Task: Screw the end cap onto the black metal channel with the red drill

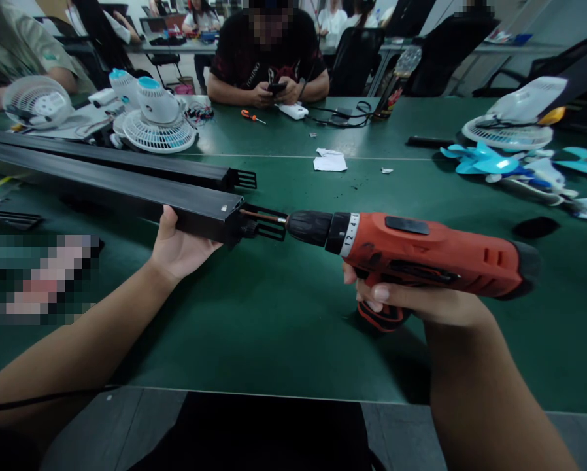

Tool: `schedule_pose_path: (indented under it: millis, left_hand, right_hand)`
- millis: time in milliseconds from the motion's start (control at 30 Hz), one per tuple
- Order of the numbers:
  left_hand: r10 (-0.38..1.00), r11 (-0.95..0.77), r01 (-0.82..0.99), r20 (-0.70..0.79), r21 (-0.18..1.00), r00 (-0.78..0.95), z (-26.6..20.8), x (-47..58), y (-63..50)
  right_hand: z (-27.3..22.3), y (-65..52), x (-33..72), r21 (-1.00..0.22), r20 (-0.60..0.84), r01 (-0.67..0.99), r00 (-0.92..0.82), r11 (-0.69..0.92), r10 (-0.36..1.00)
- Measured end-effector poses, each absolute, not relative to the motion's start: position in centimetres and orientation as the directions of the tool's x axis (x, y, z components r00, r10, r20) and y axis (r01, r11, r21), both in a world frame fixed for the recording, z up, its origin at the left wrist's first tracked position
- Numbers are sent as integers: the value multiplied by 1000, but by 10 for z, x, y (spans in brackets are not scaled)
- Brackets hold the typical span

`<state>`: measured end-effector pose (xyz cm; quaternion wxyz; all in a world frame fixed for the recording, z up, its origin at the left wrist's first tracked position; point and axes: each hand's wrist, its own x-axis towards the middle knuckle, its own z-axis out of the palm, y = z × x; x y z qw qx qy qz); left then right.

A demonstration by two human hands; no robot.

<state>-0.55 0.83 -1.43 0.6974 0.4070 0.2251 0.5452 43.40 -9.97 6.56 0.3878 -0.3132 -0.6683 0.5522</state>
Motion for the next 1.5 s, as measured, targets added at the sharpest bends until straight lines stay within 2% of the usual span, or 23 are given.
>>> schedule_pose_path:
  millis: [133, 333, 600, 867, 1300, 1500]
  left_hand:
    - [938, 89, -588, 130, 804, 320, -16, -8, 10]
    - [947, 93, -576, 106, 812, 303, -17, -12, 11]
    - [946, 99, -594, 111, 799, 306, -18, -14, 12]
    - [939, 109, -604, 118, 789, 324, -22, -15, 14]
    - [953, 68, -589, 123, 805, 278, -15, -8, 9]
    - [942, 99, -605, 123, 790, 314, -16, -10, 10]
  right_hand:
    - [66, -100, 436, -976, 197, -10, -479, 219, 855]
    - [67, -101, 439, -991, 84, 47, -522, 127, 849]
    - [66, -103, 436, -993, 75, 41, -508, 111, 858]
    - [67, -102, 436, -985, 139, 19, -514, 173, 847]
    - [65, -103, 437, -990, 108, 27, -509, 140, 854]
    - [65, -102, 434, -987, 135, 5, -519, 160, 844]
